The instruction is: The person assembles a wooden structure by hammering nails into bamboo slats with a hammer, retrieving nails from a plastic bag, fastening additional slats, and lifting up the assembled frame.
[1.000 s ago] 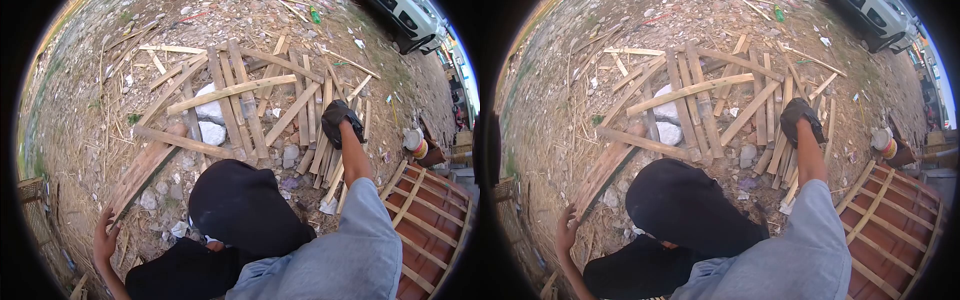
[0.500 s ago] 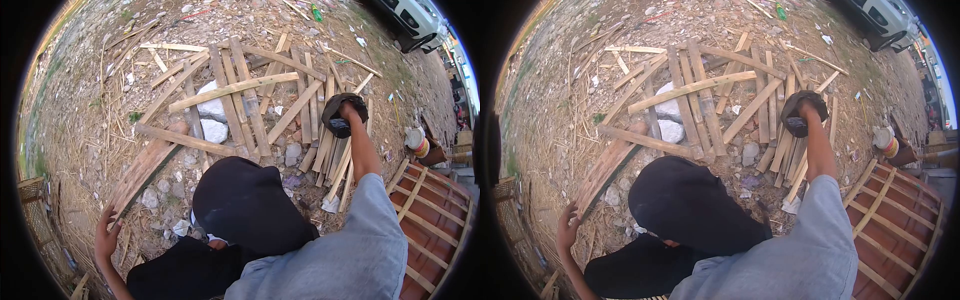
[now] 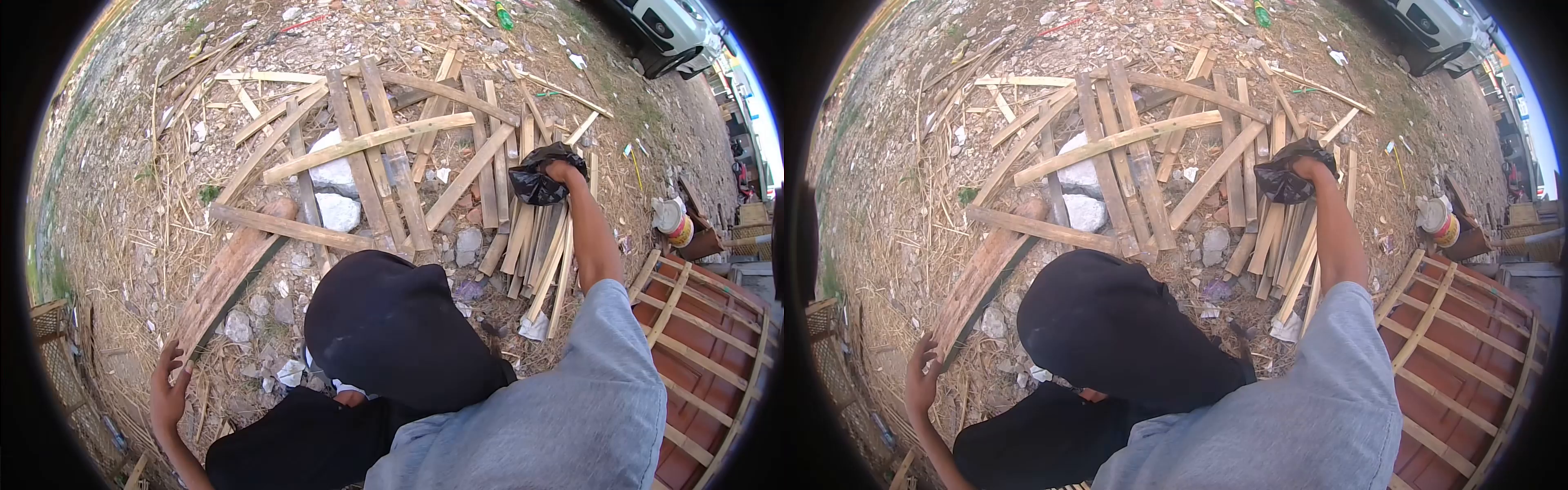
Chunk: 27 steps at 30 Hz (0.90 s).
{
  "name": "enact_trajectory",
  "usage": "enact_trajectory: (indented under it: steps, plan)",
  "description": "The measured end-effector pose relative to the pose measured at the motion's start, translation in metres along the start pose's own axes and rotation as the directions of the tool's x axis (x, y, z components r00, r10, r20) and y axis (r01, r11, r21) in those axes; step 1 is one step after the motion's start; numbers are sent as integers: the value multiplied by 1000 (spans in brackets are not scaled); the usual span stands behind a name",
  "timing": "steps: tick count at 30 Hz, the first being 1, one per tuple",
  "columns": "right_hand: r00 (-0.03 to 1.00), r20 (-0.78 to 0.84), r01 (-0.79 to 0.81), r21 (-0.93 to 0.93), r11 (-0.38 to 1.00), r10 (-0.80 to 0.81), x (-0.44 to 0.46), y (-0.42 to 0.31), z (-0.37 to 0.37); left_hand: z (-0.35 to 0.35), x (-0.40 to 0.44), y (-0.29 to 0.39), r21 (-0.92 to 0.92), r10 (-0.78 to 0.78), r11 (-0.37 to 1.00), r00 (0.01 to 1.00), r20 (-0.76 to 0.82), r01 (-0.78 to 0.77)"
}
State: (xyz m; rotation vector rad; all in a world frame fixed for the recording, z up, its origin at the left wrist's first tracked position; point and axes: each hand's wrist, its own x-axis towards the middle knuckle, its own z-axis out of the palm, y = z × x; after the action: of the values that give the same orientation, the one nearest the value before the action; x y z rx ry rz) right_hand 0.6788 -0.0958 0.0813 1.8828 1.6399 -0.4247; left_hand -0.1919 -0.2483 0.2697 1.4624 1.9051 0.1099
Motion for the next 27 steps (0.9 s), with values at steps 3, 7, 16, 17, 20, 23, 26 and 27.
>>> enact_trajectory:
  steps: [3,7,16,17,20,23,26,27]
  plan:
    - [951,93,310,-323,894,-296,23,30,27,-1,-1,0,11,8,1000,1000,0,-8]
    - [968,-69,237,-55,970,-240,25,49,45,0,1,1,22,7,1000,1000,12,-8]
    - [975,-179,165,191,968,-131,-81,-28,-69,-1,-4,11,14,26,1000,1000,-5,-26]
    - [972,-197,169,202,965,-129,-88,-34,-74,-2,-5,12,21,34,999,999,-2,-34]
    - [950,-294,183,241,953,-108,-113,-43,-71,-2,-5,7,42,42,998,999,-4,-42]
    - [930,-326,233,163,959,-170,-108,-27,-37,-2,-2,0,30,30,999,1000,4,-30]
    - [925,-374,119,108,987,-71,-111,-15,-10,-2,-2,-1,25,38,999,999,10,-38]
    - [925,-380,62,122,991,-11,-109,-12,-2,-2,-3,-2,26,38,999,999,8,-38]
